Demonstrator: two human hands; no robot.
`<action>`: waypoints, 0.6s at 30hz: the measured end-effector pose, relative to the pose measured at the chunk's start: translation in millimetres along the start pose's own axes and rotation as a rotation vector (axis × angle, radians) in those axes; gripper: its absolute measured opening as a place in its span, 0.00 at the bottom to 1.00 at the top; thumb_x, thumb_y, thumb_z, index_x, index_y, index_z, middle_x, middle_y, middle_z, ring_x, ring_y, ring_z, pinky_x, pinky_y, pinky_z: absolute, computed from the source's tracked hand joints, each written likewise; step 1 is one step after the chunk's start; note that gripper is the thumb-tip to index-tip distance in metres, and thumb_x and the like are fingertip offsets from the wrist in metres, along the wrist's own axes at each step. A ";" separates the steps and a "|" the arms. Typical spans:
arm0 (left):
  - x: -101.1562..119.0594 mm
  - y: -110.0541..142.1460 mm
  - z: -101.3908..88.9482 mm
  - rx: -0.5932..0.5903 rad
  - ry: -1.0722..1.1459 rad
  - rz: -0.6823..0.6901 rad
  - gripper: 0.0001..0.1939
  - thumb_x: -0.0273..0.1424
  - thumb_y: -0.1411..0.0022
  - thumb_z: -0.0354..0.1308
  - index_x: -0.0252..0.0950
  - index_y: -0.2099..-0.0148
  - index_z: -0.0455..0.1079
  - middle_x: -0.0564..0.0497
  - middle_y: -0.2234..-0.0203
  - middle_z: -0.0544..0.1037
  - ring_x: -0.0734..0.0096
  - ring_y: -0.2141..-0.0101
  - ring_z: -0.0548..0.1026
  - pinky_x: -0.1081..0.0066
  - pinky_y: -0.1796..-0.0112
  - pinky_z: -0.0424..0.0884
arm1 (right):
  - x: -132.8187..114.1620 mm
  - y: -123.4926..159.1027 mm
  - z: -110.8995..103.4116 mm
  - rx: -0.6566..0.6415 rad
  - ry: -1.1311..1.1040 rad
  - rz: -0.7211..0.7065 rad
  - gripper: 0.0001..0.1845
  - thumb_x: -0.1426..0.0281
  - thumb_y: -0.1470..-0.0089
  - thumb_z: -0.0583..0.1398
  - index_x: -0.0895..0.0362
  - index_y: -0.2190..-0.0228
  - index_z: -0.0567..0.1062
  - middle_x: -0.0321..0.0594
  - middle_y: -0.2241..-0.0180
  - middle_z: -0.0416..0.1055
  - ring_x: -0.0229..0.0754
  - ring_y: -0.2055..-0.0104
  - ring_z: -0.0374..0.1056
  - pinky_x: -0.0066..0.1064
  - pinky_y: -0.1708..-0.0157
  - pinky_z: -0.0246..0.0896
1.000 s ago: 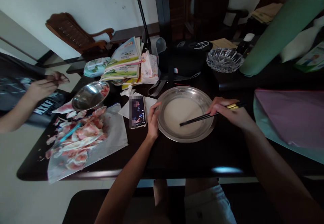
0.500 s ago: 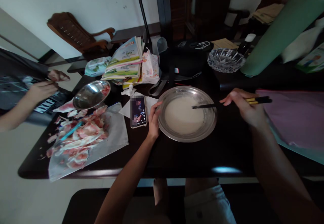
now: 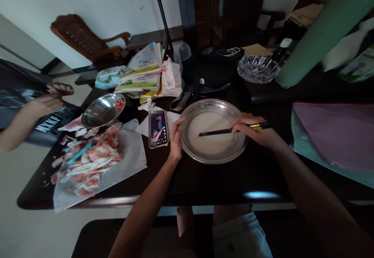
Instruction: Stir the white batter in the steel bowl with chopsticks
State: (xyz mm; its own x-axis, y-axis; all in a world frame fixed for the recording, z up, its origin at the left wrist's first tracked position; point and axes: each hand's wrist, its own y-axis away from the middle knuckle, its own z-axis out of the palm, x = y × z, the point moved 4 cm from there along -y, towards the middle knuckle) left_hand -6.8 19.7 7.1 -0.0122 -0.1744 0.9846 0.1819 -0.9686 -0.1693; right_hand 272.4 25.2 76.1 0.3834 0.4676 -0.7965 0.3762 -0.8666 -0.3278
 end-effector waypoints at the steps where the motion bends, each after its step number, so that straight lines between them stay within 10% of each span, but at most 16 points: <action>1: -0.2 0.0 0.0 -0.002 0.008 -0.004 0.19 0.44 0.36 0.57 0.41 0.48 0.74 0.47 0.50 0.78 0.56 0.48 0.75 0.58 0.46 0.71 | 1.2 -0.4 1.6 0.018 0.043 -0.007 0.15 0.61 0.37 0.61 0.49 0.73 0.81 0.37 0.65 0.83 0.47 0.60 0.78 0.41 0.55 0.63; 11: 3.0 0.2 0.9 0.022 0.001 0.020 0.18 0.42 0.36 0.57 0.40 0.50 0.76 0.46 0.52 0.80 0.55 0.48 0.75 0.57 0.46 0.71 | 13.2 10.8 -45.8 0.419 -0.073 0.096 0.24 0.55 0.34 0.58 0.48 0.80 0.77 0.39 0.75 0.77 0.48 0.67 0.73 0.45 0.56 0.61; 18: 3.8 0.4 -0.2 0.031 -0.022 0.026 0.18 0.43 0.37 0.57 0.40 0.50 0.76 0.46 0.52 0.80 0.54 0.47 0.75 0.57 0.46 0.71 | 19.5 13.1 -49.0 0.313 -0.284 0.129 0.26 0.52 0.37 0.60 0.49 0.84 0.75 0.38 0.80 0.73 0.46 0.74 0.68 0.42 0.67 0.61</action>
State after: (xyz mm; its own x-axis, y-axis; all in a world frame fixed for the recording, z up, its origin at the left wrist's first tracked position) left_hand -6.9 18.6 10.7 0.0143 -0.1947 0.9808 0.2124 -0.9579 -0.1933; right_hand 326.1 31.5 81.2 0.1464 0.3239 -0.9347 0.0498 -0.9461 -0.3201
